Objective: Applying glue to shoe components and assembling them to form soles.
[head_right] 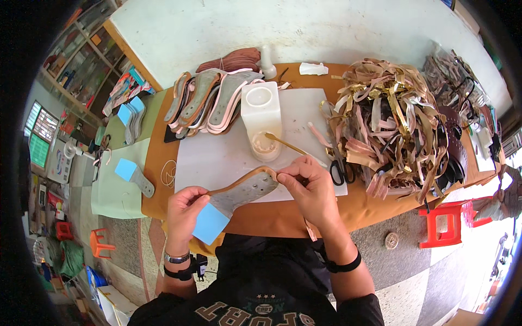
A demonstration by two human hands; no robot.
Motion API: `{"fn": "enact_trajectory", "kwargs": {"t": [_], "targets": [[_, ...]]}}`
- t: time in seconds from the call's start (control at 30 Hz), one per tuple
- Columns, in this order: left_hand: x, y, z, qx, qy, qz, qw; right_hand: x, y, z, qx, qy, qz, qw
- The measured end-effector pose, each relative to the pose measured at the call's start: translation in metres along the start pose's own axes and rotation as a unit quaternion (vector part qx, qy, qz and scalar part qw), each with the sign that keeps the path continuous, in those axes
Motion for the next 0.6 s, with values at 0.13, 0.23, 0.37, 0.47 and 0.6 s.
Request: {"fn": "enact_trajectory", "kwargs": {"t": [0.13, 0.23, 0.37, 0.47, 0.6], "targets": [[0.004, -0.012, 0.006, 0.01, 0.0, 0.009, 1.0, -0.001, 0.001, 0.016, 0.042, 0.029, -0.028, 0.998], [0.012, -0.025, 0.018, 0.0, 0.02, 0.032, 0.999, -0.004, 0.003, 0.021, 0.062, 0.027, -0.034, 0.997], [0.026, -0.054, 0.037, 0.039, 0.059, 0.113, 0.991, -0.009, 0.006, 0.041, 0.084, 0.095, -0.046, 0.991], [0.028, -0.069, 0.04, 0.035, 0.097, 0.161, 0.982, -0.008, 0.002, 0.053, 0.097, 0.102, -0.044, 0.989], [0.02, -0.076, 0.026, 0.023, 0.052, 0.213, 0.975, -0.003, -0.003, 0.061, 0.1, 0.101, -0.017, 0.99]]}}
Point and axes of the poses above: each hand's wrist, its own x-axis away from the middle knuckle, its own y-axis out of the back of the hand, z = x × y, the point moved 9 cm from there along -x, towards the middle knuckle, and after that the axes turned 11 degrees about -z, right-handed, at the moved point
